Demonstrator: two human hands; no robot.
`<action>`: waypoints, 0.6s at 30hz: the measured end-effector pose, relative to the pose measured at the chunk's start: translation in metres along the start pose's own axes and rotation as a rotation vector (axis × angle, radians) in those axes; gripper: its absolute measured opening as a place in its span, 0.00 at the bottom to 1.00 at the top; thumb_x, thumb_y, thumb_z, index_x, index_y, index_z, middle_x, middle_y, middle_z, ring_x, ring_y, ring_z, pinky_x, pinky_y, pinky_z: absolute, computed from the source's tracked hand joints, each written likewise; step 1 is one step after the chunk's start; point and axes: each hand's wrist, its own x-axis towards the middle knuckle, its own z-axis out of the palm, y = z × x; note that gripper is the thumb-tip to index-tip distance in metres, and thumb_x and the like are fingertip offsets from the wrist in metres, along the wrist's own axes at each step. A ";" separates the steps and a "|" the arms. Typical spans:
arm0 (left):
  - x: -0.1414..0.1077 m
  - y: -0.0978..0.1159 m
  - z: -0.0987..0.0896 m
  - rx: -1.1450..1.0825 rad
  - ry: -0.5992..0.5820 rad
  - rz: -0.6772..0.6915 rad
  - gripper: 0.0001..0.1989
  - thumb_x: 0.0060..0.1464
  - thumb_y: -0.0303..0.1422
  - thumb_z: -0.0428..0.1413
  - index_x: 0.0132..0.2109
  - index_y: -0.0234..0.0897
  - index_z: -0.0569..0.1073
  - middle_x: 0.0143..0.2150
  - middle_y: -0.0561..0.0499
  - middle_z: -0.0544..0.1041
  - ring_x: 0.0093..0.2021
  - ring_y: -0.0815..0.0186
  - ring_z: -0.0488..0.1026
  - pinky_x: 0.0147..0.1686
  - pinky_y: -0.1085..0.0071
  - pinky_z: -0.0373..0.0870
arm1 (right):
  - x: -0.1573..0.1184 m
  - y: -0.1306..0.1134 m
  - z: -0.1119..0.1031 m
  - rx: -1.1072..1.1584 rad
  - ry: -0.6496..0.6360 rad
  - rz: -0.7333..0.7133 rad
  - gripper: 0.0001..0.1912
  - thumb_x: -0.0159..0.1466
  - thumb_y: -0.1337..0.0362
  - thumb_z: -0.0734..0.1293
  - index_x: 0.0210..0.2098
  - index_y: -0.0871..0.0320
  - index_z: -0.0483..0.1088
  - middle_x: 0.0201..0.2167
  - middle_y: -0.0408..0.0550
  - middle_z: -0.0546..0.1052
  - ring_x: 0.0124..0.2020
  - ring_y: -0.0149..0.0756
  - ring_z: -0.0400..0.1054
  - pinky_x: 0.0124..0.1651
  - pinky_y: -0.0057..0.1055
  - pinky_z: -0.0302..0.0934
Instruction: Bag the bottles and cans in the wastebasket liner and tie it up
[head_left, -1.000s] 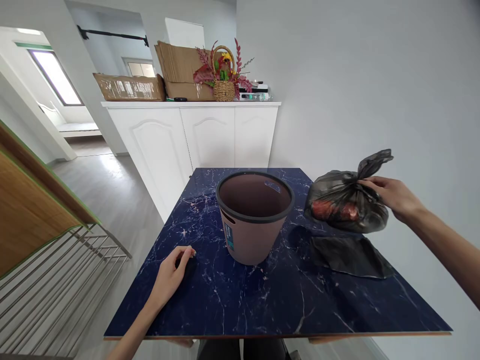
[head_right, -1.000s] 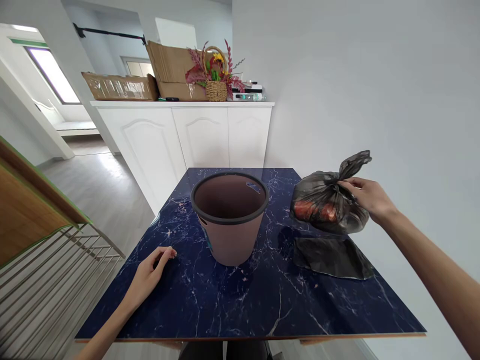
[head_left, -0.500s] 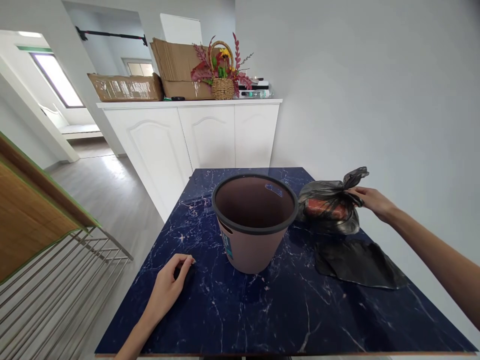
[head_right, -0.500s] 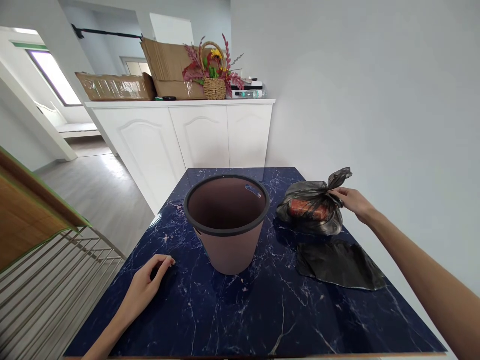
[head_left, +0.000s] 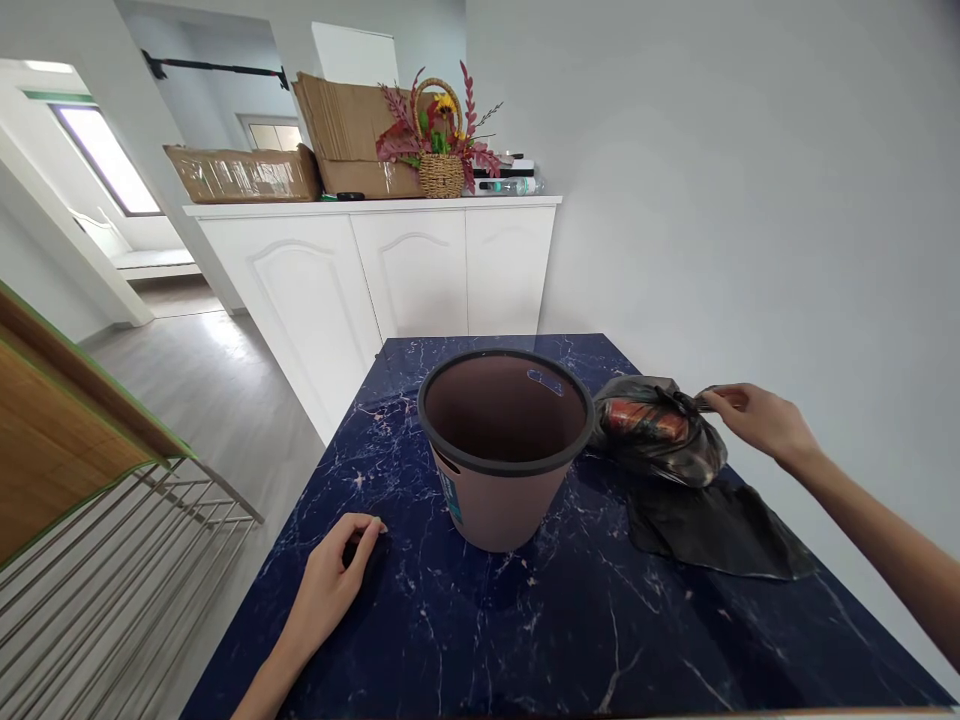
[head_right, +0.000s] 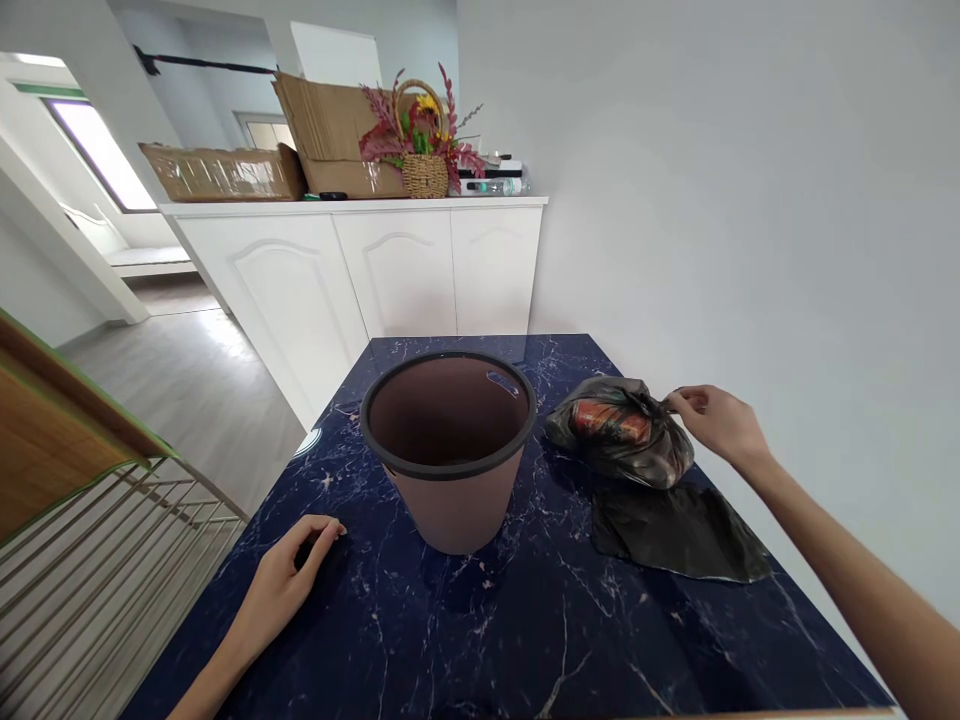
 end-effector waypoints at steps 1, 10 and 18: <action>0.000 0.000 0.000 0.004 0.002 0.003 0.22 0.69 0.54 0.51 0.44 0.43 0.78 0.42 0.50 0.83 0.38 0.59 0.78 0.33 0.70 0.69 | -0.015 -0.006 -0.005 0.033 -0.034 -0.002 0.27 0.73 0.46 0.65 0.43 0.68 0.80 0.36 0.62 0.82 0.36 0.41 0.76 0.42 0.41 0.64; -0.021 0.009 0.012 -0.034 -0.010 -0.065 0.20 0.67 0.55 0.53 0.44 0.46 0.79 0.45 0.50 0.84 0.46 0.57 0.81 0.45 0.66 0.75 | -0.211 -0.075 0.028 0.771 -0.716 0.026 0.25 0.73 0.39 0.64 0.40 0.55 0.75 0.27 0.43 0.74 0.28 0.36 0.69 0.34 0.32 0.65; -0.038 0.012 0.016 -0.056 -0.078 -0.080 0.21 0.67 0.56 0.52 0.43 0.47 0.80 0.43 0.49 0.84 0.43 0.56 0.81 0.40 0.66 0.75 | -0.272 -0.086 0.064 0.599 -0.676 -0.022 0.24 0.75 0.40 0.61 0.42 0.51 0.76 0.31 0.46 0.76 0.29 0.38 0.69 0.32 0.32 0.59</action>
